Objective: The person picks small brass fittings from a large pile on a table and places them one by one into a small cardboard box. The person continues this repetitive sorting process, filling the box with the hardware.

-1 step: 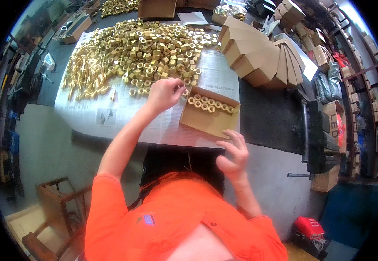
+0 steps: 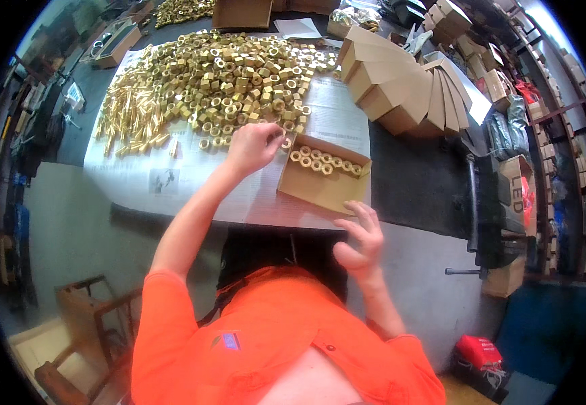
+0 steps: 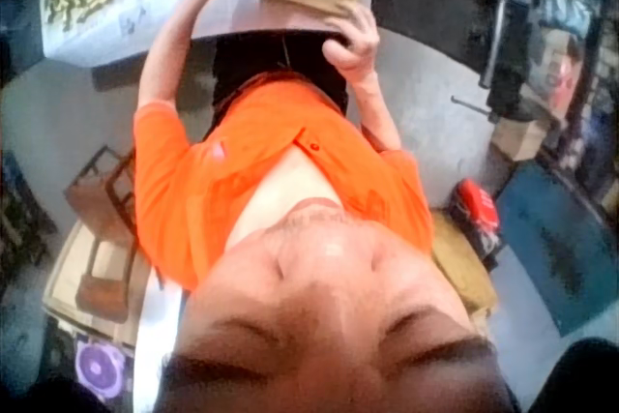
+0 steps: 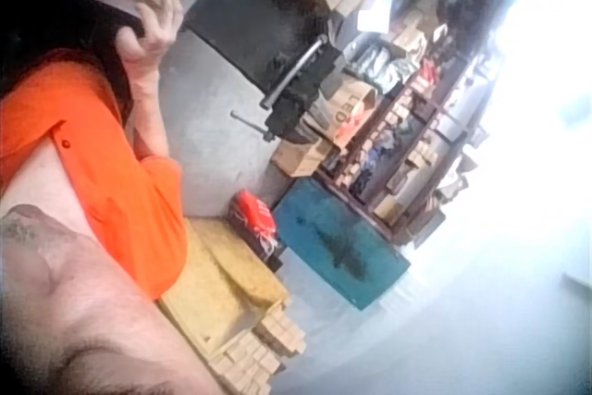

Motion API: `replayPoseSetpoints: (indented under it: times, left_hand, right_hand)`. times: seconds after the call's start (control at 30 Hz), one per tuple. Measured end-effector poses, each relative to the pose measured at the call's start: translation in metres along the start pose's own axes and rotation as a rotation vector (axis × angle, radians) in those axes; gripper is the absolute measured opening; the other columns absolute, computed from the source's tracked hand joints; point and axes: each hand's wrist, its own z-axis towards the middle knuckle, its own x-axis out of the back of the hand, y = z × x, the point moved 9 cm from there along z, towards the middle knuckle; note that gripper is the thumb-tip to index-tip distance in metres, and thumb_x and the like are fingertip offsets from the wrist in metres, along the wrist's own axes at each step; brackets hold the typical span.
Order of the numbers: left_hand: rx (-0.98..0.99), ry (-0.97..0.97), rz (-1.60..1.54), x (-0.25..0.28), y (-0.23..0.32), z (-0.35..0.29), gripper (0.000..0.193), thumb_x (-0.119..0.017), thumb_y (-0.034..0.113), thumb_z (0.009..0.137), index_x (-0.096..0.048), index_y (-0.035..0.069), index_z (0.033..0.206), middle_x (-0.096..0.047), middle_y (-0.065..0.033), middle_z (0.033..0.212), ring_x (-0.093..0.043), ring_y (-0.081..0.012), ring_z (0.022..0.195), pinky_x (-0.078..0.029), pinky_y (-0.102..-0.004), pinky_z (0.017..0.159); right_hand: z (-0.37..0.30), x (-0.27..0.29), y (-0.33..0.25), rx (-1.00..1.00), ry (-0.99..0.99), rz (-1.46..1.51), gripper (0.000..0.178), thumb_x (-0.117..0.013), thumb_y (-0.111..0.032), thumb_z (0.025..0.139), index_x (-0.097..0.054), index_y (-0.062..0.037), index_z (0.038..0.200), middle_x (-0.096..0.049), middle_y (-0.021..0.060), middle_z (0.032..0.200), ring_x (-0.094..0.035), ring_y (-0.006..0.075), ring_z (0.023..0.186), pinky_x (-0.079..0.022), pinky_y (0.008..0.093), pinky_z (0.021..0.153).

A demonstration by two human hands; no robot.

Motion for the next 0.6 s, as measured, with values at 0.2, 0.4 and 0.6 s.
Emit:
replayPoseSetpoints:
  times: [0.2,0.4,0.6]
  left_hand:
    - [-0.132,-0.059,0.219,-0.016,0.007,-0.014,0.023,-0.067,0.017,0.078,-0.064,0.010,0.100,-0.066,-0.0092,0.084,-0.065,-0.0291,0.075,-0.052,-0.0411,0.065]
    - [-0.140,-0.060,0.275,-0.024,0.008,-0.014,0.019,-0.063,0.017,0.079,-0.062,0.009,0.097,-0.064,-0.0097,0.086,-0.065,-0.0311,0.078,-0.051,-0.0429,0.065]
    - [-0.173,-0.031,0.273,-0.024,0.012,-0.010,0.016,-0.062,0.014,0.077,-0.059,0.008,0.092,-0.064,-0.0111,0.087,-0.065,-0.0331,0.074,-0.051,-0.0441,0.061]
  right_hand:
    - [-0.003,-0.013,0.000,0.063,-0.037,-0.084,0.027,-0.057,-0.010,0.053,-0.066,-0.0006,0.078,-0.065,0.0167,0.103,-0.055,0.0369,0.110,-0.044,0.0443,0.095]
    - [-0.002,-0.015,0.002,0.066,-0.052,-0.088,0.026,-0.057,-0.010,0.053,-0.066,-0.0012,0.076,-0.064,0.0159,0.101,-0.055,0.0370,0.107,-0.044,0.0440,0.094]
    - [-0.001,-0.014,0.000,0.069,-0.058,-0.074,0.027,-0.057,-0.010,0.053,-0.066,-0.0014,0.076,-0.064,0.0158,0.101,-0.055,0.0368,0.106,-0.043,0.0441,0.094]
